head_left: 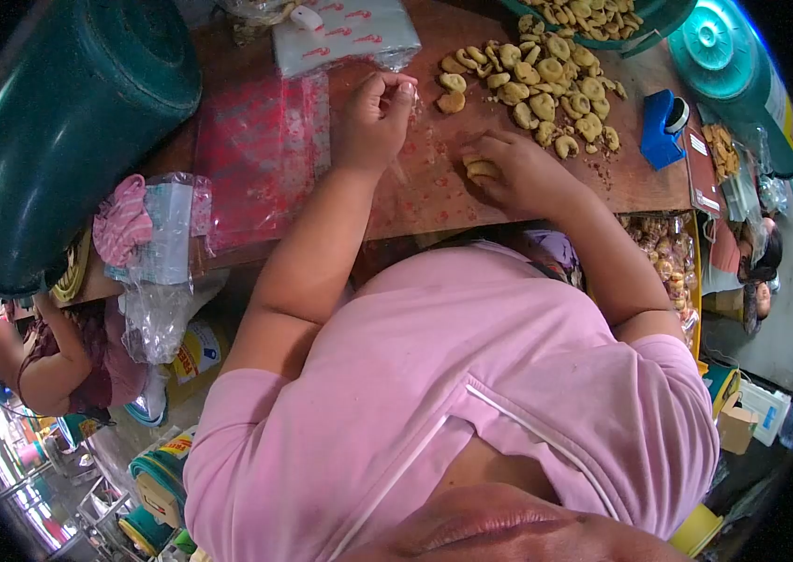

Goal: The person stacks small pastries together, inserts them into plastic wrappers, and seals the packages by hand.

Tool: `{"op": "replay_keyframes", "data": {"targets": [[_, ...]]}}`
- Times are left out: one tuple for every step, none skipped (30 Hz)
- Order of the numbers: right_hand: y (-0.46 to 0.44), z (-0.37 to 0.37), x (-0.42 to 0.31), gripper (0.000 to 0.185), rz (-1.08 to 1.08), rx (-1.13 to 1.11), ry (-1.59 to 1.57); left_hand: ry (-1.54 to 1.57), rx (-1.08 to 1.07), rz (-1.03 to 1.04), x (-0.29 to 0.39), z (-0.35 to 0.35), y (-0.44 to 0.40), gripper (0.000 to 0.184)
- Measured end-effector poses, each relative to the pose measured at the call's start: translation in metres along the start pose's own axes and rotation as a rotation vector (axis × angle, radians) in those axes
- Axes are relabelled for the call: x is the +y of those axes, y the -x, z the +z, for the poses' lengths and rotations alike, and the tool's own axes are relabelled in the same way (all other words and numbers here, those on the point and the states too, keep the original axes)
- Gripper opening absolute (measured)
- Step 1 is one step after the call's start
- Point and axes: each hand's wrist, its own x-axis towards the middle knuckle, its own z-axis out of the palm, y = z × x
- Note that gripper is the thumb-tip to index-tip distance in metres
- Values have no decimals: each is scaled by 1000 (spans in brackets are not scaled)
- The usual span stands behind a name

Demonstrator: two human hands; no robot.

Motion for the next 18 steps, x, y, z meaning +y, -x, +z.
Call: {"op": "replay_keyframes", "data": {"targets": [[-2,-4,-6,43,46,6,-10,55,-28,-33,-2,0,1,16],[-6,-3,-7,43,17,113,-27,112,-58,-64,-3,0,2,18],[-9,-2,-8,43,-9,218,-43,170,-90,-99,-2,1,3,21],[-12,0,-9,43,-32,323,-58,276,-125,-171,-1,3,4,25],[-19,3,-11,43,-26,334,-3,380,-160,-241,0,4,3,29],[-30,5,-14,44,-22,346,52,483,-196,-310,2,5,1,34],[-39,7,-15,44,-20,358,107,623,-228,-446,4,8,2,37],[-46,11,-15,45,-73,401,122,760,-259,-584,7,12,4,40],[-52,17,-13,46,-128,443,135,896,-286,-724,8,14,5,44],[-57,17,-17,46,-187,487,147,891,-338,-708,0,10,4,44],[-57,9,-21,45,-131,445,225,883,-389,-690,-15,2,3,44],[-59,3,-16,43,-68,463,167,874,-439,-672,-23,-3,1,44],[-59,-6,-3,42,-6,478,110,872,-374,-682,-21,-7,-2,45],[-60,-15,12,40,53,491,53,872,-307,-690,-19,-9,-4,45],[-62,-27,28,41,156,506,104,875,-239,-698,-17,-11,-7,46],[-62,-38,45,41,263,518,156,906,-203,-709,-15,-11,-8,46],[-61,-44,63,41,343,461,202,940,-169,-724,-13,-9,-9,47],[-60,-47,83,41,424,405,250,975,-138,-738,-11,-7,-9,48]]}}
